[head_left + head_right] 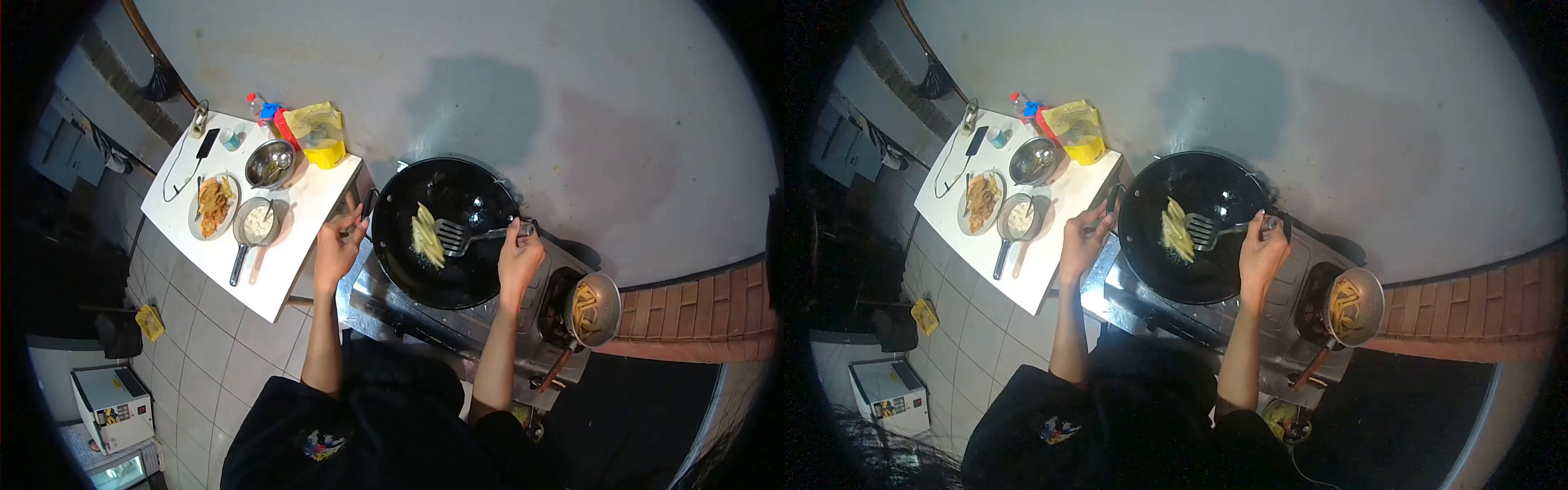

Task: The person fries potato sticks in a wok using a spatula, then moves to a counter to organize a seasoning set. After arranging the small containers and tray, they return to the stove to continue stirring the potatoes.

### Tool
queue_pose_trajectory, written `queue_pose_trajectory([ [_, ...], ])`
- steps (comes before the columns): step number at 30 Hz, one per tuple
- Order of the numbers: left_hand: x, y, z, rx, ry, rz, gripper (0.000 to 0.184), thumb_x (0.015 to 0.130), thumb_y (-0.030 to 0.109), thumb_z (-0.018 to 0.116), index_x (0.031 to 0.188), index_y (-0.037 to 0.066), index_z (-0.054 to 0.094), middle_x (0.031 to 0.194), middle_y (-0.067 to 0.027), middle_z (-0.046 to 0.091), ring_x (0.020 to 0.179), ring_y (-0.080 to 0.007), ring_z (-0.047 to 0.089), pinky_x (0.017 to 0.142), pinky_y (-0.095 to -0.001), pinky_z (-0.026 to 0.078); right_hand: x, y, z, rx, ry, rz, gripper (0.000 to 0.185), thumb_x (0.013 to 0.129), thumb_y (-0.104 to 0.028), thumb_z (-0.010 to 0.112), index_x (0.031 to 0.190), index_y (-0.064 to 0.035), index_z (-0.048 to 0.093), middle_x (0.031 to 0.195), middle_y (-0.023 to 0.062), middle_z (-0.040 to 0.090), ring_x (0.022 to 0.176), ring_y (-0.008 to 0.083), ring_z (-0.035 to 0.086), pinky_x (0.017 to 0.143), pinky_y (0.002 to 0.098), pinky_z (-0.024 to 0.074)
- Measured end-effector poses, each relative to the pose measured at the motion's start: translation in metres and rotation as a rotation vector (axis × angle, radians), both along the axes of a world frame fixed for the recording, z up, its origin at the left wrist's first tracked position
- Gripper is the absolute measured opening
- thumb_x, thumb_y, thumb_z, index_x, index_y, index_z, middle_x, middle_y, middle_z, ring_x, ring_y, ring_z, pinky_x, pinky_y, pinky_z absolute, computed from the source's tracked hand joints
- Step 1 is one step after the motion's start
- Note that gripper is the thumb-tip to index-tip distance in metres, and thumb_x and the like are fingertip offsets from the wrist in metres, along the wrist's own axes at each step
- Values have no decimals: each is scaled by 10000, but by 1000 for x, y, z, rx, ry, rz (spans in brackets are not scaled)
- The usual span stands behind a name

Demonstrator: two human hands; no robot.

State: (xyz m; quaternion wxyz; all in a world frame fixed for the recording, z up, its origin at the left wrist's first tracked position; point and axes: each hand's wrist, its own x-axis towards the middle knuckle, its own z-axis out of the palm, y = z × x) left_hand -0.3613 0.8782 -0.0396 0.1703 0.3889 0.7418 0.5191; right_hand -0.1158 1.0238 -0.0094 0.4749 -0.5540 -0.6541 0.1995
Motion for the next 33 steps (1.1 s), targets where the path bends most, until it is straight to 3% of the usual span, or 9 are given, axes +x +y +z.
queue_pose_trajectory([
  [7,-1,0,7,-13,-32,3,248,877,122,680,1096,6,691,946,-147,696,849,-187,654,776,-315,496,-9,-19,15,24,181,59,186,925,-127,608,857,45,631,642,120,601,544,137,540,539,292,443],
  [13,-17,8,15,-7,8,-103,222,872,140,682,1036,-8,702,939,-167,688,773,-204,647,703,-314,496,-7,-42,32,149,-68,354,122,897,-61,635,969,36,630,857,150,633,663,212,631,578,301,479],
  [16,-27,12,27,-3,54,-157,230,862,151,685,970,-52,697,955,-194,685,790,-263,660,719,-332,505,11,-48,44,98,-105,224,126,896,-64,639,976,33,630,872,151,636,670,206,626,572,299,475],
  [18,-33,11,29,-119,97,-243,254,894,188,654,1003,-37,698,1020,-217,681,945,-324,664,847,-371,494,20,-51,52,82,-132,148,123,904,-68,627,973,34,632,851,147,637,667,192,622,567,294,470],
  [24,-36,7,20,-86,164,-287,274,871,203,684,1019,-27,693,1031,-201,685,947,-315,671,813,-384,519,17,-52,51,136,-156,-14,116,895,-58,622,931,52,623,796,167,626,665,279,619,602,349,481],
  [26,-36,5,18,-67,43,-283,270,874,195,682,1032,-24,693,1045,-197,685,960,-309,671,818,-386,520,11,-47,34,214,-271,-21,98,881,-51,624,888,45,606,773,201,607,650,319,614,584,377,471],
  [29,-35,4,17,-61,23,-300,256,861,160,686,1018,-42,690,1035,-208,678,962,-334,658,841,-383,502,-12,-44,19,150,-236,-104,125,890,-72,621,860,48,599,704,198,596,591,327,602,553,378,457],
  [33,-39,3,18,-109,67,-329,274,854,157,680,1029,-53,684,1019,-211,667,964,-367,629,868,-395,473,-32,-41,23,89,-95,-183,183,918,-110,598,839,55,608,631,177,603,528,272,598,517,358,439],
])
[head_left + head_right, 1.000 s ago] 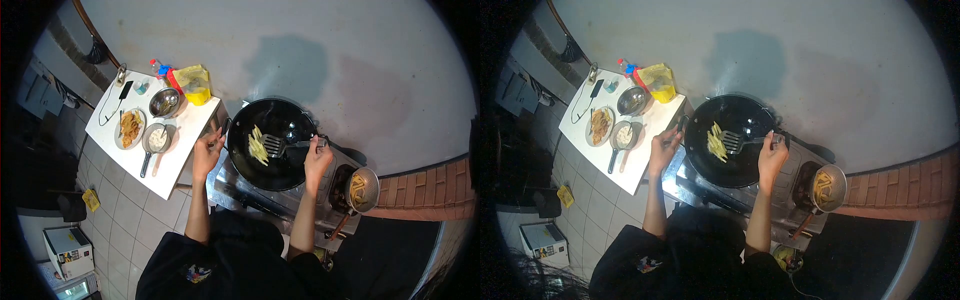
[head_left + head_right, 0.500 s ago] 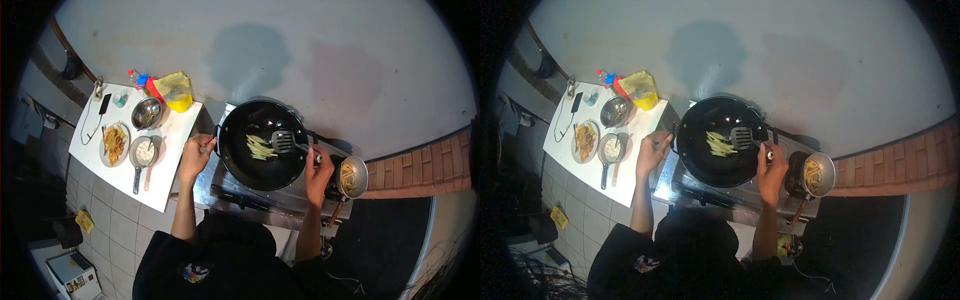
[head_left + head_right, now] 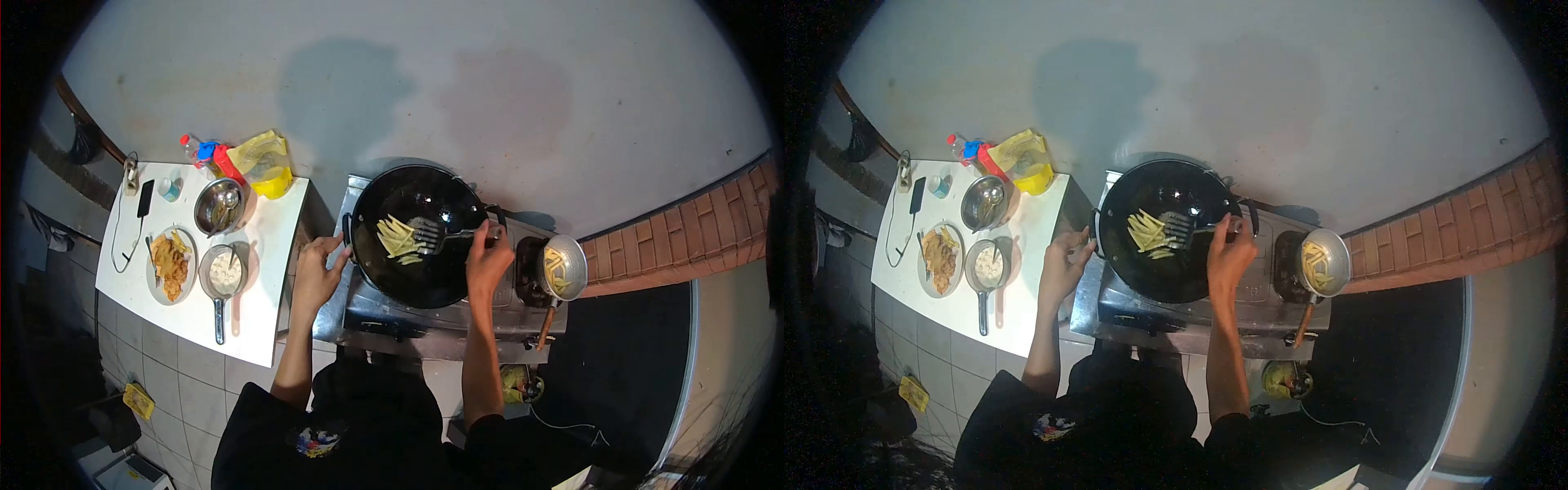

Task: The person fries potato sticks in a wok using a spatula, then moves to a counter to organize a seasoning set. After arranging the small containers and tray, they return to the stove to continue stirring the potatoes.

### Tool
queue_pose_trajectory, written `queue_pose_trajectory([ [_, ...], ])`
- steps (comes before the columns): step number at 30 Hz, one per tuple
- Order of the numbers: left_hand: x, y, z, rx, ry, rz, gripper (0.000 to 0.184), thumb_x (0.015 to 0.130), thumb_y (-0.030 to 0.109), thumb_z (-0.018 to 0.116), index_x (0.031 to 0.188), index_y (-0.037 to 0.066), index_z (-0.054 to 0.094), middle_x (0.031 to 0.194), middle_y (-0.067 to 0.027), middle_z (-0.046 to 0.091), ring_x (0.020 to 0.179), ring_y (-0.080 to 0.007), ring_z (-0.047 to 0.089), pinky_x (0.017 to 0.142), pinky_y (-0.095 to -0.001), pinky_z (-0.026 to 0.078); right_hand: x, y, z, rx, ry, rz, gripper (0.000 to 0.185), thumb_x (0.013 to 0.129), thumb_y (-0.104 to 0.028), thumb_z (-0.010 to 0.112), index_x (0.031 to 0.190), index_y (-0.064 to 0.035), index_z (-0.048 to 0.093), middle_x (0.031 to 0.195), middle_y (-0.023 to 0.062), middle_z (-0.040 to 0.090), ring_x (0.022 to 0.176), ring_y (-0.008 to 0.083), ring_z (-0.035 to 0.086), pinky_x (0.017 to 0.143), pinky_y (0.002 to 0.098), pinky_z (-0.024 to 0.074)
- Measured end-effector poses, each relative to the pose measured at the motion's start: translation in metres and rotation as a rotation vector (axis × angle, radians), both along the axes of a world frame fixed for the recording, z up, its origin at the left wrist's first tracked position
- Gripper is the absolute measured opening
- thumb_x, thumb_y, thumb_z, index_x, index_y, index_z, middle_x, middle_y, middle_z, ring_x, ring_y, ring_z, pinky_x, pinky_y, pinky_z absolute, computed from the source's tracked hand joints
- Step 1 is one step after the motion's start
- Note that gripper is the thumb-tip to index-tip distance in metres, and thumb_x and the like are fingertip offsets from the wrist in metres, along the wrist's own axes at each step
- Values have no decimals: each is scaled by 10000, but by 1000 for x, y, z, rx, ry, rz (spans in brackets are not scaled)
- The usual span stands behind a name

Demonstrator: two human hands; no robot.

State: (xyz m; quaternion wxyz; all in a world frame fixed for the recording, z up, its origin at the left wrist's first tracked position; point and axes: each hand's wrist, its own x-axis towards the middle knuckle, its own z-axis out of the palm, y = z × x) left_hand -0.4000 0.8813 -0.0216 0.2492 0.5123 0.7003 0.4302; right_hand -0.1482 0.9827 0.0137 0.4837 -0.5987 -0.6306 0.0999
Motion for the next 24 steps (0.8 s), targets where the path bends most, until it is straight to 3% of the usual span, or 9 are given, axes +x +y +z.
queue_pose_trajectory([
  [2,-1,-2,0,13,2,-10,283,856,168,678,1040,-48,683,1017,-205,666,966,-368,622,871,-400,468,2,-4,10,-9,56,-25,213,934,-130,588,842,59,622,649,172,633,524,213,612,503,341,439],
  [5,-3,-2,-3,50,19,-36,291,853,174,681,1046,-44,683,1003,-207,662,957,-370,619,861,-405,469,14,-12,20,5,-18,-5,211,932,-134,593,855,60,626,653,176,633,532,227,622,511,339,446],
  [7,-6,-2,-8,57,109,-72,311,863,175,686,1120,0,673,999,-183,670,887,-297,655,754,-351,509,20,-13,15,33,-24,-7,211,929,-134,598,851,61,623,654,182,625,551,229,629,521,339,450],
  [10,-4,0,-12,84,96,-48,312,859,166,689,1124,2,672,979,-175,665,852,-287,649,742,-352,503,24,-8,-1,92,-144,-26,201,926,-125,603,847,59,619,643,175,616,564,211,631,529,330,453],
  [14,-3,0,-10,72,92,-58,314,859,165,690,1128,2,671,943,-167,660,826,-274,643,739,-352,503,8,3,-4,53,3,-6,177,912,-103,613,840,59,616,657,175,618,569,246,630,531,336,448],
  [17,-1,-3,-3,41,25,-45,304,840,159,699,1074,-34,684,922,-191,645,885,-348,619,803,-398,473,10,-1,9,-75,108,-19,165,902,-95,619,848,61,619,680,185,625,578,293,628,538,352,454],
  [20,-2,-1,-1,42,26,-34,307,841,155,702,1088,-27,684,909,-178,641,869,-324,619,786,-379,479,24,-5,6,95,-13,-29,174,904,-115,621,872,55,632,692,188,628,599,298,633,554,371,470],
  [24,0,-2,-2,-14,35,-42,344,858,172,692,1150,-6,659,889,-161,637,826,-266,620,763,-354,500,17,-5,-12,69,-14,-6,195,908,-128,624,891,66,629,676,179,625,585,283,633,545,361,468],
])
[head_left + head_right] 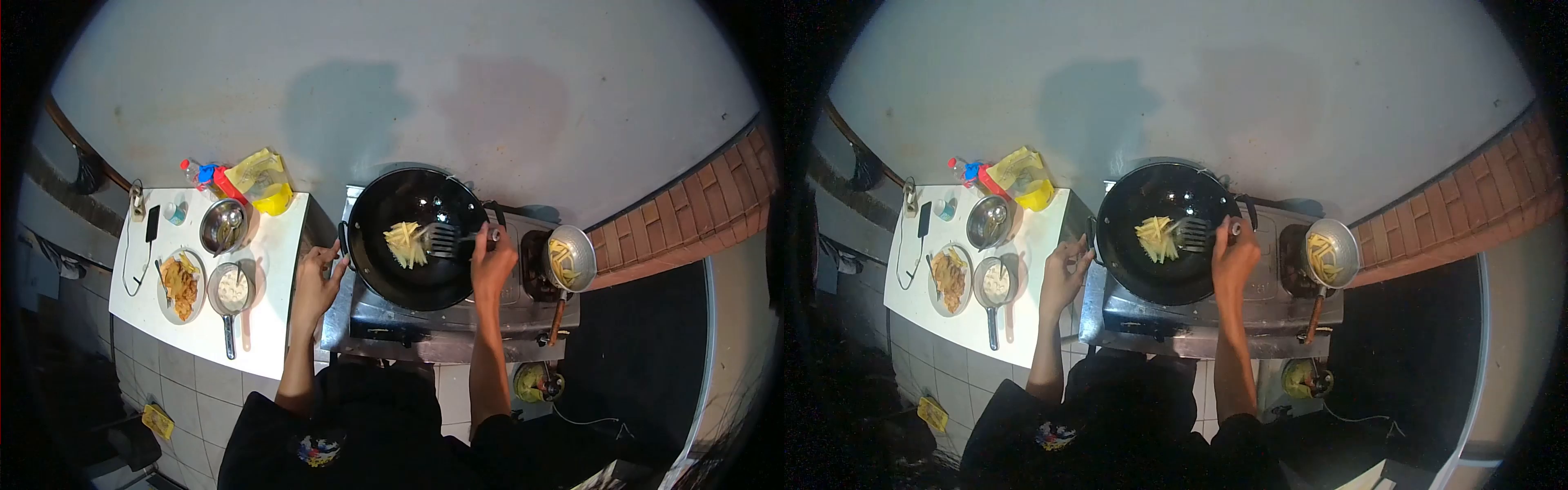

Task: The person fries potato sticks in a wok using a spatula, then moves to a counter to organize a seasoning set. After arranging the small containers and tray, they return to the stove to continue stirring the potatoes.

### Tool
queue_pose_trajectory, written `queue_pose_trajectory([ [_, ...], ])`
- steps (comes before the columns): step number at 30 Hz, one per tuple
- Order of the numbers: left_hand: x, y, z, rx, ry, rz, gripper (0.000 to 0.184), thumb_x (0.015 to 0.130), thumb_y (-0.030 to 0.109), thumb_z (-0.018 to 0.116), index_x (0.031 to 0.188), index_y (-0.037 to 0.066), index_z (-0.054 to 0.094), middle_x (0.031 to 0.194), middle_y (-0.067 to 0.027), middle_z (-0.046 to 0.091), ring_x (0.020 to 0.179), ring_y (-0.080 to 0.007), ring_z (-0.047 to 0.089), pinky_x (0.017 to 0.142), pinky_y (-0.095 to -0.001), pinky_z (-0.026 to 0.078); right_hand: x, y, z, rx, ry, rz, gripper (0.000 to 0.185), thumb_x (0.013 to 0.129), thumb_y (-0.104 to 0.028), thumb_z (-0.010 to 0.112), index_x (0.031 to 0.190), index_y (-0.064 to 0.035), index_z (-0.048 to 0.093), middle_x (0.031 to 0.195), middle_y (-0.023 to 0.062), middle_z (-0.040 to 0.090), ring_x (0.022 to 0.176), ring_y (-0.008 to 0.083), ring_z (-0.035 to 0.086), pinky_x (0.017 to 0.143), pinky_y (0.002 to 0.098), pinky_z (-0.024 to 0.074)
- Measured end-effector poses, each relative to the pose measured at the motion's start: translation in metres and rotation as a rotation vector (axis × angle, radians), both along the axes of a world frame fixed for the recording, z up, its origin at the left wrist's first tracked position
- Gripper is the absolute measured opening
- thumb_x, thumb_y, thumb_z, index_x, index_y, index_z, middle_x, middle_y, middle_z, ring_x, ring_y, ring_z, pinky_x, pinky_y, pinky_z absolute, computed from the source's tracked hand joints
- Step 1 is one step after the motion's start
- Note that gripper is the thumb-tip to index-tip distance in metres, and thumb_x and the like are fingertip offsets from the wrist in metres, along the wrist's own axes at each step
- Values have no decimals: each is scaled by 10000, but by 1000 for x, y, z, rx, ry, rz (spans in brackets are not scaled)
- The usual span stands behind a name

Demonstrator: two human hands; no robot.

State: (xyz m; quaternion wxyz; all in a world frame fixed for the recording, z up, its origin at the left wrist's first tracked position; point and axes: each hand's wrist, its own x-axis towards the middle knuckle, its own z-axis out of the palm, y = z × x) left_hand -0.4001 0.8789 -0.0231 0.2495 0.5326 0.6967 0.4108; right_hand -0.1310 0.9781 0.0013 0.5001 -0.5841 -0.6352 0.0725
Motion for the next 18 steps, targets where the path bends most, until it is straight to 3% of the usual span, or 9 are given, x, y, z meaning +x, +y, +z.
queue_pose_trajectory([
  [1,0,0,0,40,33,-13,382,872,192,683,1205,11,635,882,-153,639,797,-234,625,756,-344,516,-3,-1,-1,-2,5,-4,195,908,-128,624,891,66,629,676,179,625,585,283,633,545,361,468],
  [3,3,0,6,23,9,-3,345,863,176,689,1156,-4,658,897,-159,639,823,-260,620,752,-352,506,-9,-2,0,-126,239,6,193,925,-142,610,915,50,629,561,82,553,463,109,518,451,270,439],
  [4,3,1,8,8,-21,12,308,855,159,695,1107,-18,680,912,-164,639,849,-287,616,749,-360,496,-6,-3,2,-72,242,24,194,936,-139,594,912,51,628,553,67,553,437,92,504,406,249,406],
  [7,1,-1,7,30,2,-13,312,856,162,694,1111,-18,678,926,-168,642,848,-290,620,737,-360,502,7,-6,7,28,64,-29,184,935,-128,592,910,51,627,565,74,559,445,98,509,417,263,404],
  [8,0,-1,5,31,32,-13,315,858,162,693,1115,-18,677,928,-177,644,844,-295,625,736,-360,505,7,-9,8,-47,52,-56,190,918,-116,611,871,67,632,634,154,606,535,208,595,499,317,428],
  [11,-2,0,0,47,13,-17,314,858,163,693,1115,-17,677,922,-180,645,830,-296,632,734,-363,507,0,-8,-2,98,-16,1,176,918,-101,608,857,62,634,625,152,596,528,194,584,490,314,422],
  [13,-1,-1,2,35,11,-16,314,859,164,692,1114,-18,677,921,-182,646,823,-294,634,731,-361,508,-5,-13,4,-22,44,6,168,915,-100,615,856,56,639,622,146,595,534,178,593,483,304,420],
  [15,-2,-1,2,25,8,-11,313,859,164,692,1114,-18,677,919,-184,646,815,-292,636,728,-360,509,-6,-19,13,-189,289,5,166,915,-102,618,852,50,640,619,140,591,542,160,597,477,298,416],
  [18,-3,0,-2,65,-27,-14,308,860,161,692,1109,-20,679,914,-177,646,799,-280,638,717,-351,509,5,-22,15,-64,163,-23,164,909,-100,624,837,47,634,605,139,588,518,189,594,475,308,418],
])
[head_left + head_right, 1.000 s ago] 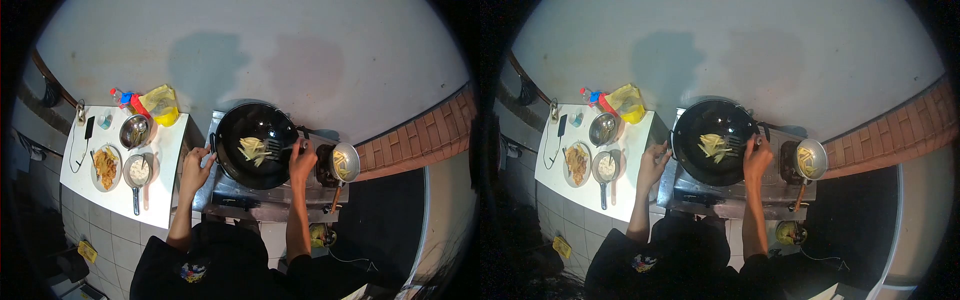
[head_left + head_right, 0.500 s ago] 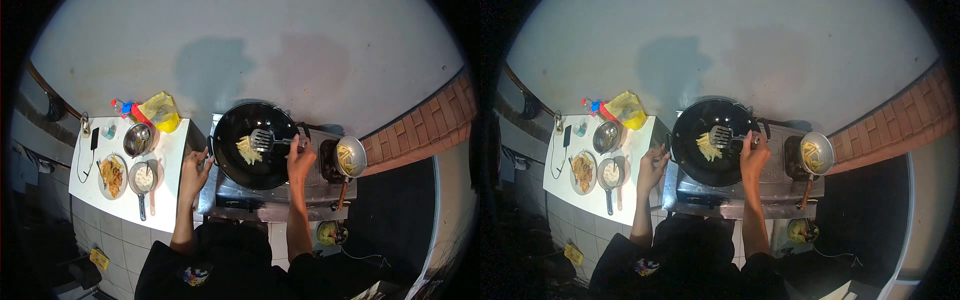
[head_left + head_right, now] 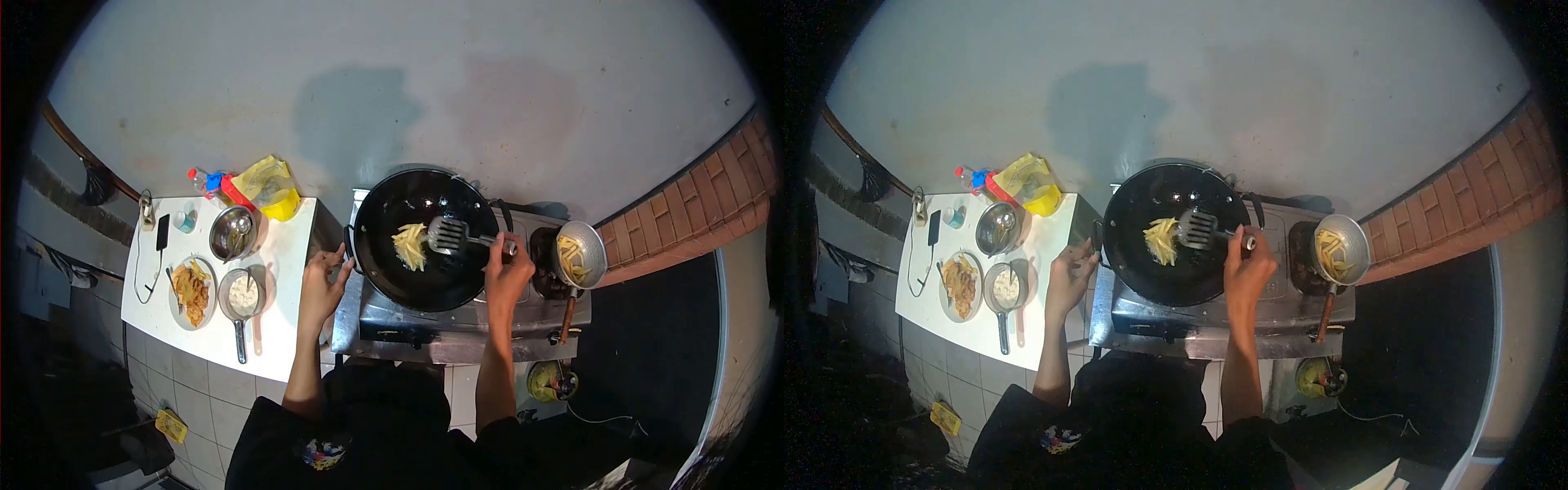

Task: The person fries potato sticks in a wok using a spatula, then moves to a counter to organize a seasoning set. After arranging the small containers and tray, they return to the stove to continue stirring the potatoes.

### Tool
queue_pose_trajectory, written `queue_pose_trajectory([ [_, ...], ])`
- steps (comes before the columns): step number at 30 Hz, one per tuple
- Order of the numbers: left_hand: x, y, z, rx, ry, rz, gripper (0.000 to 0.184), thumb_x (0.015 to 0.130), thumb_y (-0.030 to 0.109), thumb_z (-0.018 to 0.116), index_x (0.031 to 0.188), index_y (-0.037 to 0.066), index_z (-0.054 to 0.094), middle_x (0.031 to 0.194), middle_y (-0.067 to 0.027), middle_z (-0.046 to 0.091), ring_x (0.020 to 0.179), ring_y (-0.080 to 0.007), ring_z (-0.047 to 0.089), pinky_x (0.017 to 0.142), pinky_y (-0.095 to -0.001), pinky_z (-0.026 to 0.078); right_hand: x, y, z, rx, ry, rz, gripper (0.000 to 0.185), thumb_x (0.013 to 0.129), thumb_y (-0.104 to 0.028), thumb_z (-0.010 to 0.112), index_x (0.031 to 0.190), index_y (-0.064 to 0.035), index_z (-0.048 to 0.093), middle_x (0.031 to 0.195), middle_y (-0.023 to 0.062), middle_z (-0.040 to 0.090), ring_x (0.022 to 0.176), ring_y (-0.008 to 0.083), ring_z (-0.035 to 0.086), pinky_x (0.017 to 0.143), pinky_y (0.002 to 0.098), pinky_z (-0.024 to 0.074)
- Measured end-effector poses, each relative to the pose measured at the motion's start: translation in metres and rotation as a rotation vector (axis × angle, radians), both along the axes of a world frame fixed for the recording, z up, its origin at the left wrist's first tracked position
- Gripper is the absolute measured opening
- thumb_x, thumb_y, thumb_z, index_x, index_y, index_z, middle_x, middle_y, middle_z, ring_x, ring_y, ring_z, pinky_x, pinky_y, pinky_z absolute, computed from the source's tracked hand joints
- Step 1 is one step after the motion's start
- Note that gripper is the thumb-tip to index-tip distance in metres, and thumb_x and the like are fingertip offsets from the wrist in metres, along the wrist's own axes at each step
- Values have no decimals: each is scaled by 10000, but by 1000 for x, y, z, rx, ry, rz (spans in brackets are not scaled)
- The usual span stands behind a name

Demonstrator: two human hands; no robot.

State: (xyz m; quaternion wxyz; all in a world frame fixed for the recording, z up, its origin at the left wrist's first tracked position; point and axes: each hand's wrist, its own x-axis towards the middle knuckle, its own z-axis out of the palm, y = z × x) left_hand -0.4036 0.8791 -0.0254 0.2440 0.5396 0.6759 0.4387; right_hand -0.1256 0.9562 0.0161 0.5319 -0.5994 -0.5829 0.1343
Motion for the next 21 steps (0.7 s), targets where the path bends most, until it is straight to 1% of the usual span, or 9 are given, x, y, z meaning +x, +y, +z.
queue_pose_trajectory([
  [1,0,0,1,-10,18,3,307,859,160,694,1107,-21,680,902,-170,643,789,-271,635,712,-347,506,0,2,-2,3,1,0,164,909,-100,624,837,47,634,605,139,588,518,189,594,475,308,418],
  [3,1,1,1,-22,37,1,307,858,159,696,1105,-23,680,890,-163,640,779,-262,631,707,-342,503,0,4,-7,188,-162,-25,171,899,-86,623,790,45,614,582,147,572,476,229,563,461,332,405],
  [4,2,0,1,-12,32,8,308,856,161,698,1104,-21,681,876,-156,636,769,-254,625,697,-337,498,-3,6,-10,158,-179,-22,185,889,-72,621,746,43,594,562,158,553,455,261,541,457,349,388],
  [9,-1,3,-3,-3,16,-2,316,851,166,703,1108,-17,681,848,-147,624,744,-239,607,669,-325,480,-14,19,-12,6,-19,-17,198,891,-71,615,737,51,588,545,162,534,448,245,513,473,351,380],
  [11,-2,1,6,-87,68,-40,366,879,181,681,1180,-24,639,954,-178,662,881,-252,657,784,-358,528,-14,16,1,20,65,-49,200,890,-69,615,737,56,583,544,164,528,443,240,492,472,356,378],
  [12,-3,0,5,-86,71,-38,366,879,181,681,1180,-24,639,954,-178,662,881,-252,657,784,-358,528,-12,15,0,20,69,-47,200,890,-69,615,737,56,583,544,164,528,443,240,492,472,356,378],
  [15,-4,2,0,-66,73,-48,370,880,177,680,1182,-30,634,971,-181,663,886,-250,657,780,-358,530,-10,17,-6,85,-103,-73,206,891,-76,617,733,52,581,549,167,534,446,242,495,470,354,379],
  [17,-1,2,-2,-2,36,-4,304,850,157,702,1090,-28,682,894,-159,644,751,-254,614,670,-334,483,-13,25,-19,156,-221,-114,211,891,-84,619,729,46,579,543,160,529,443,246,492,466,360,373],
  [21,0,3,1,26,13,-6,303,852,155,701,1092,-28,681,898,-165,644,770,-261,628,686,-336,494,-20,31,-9,17,-50,-18,217,893,-89,618,728,45,577,536,159,515,437,238,480,463,370,366],
])
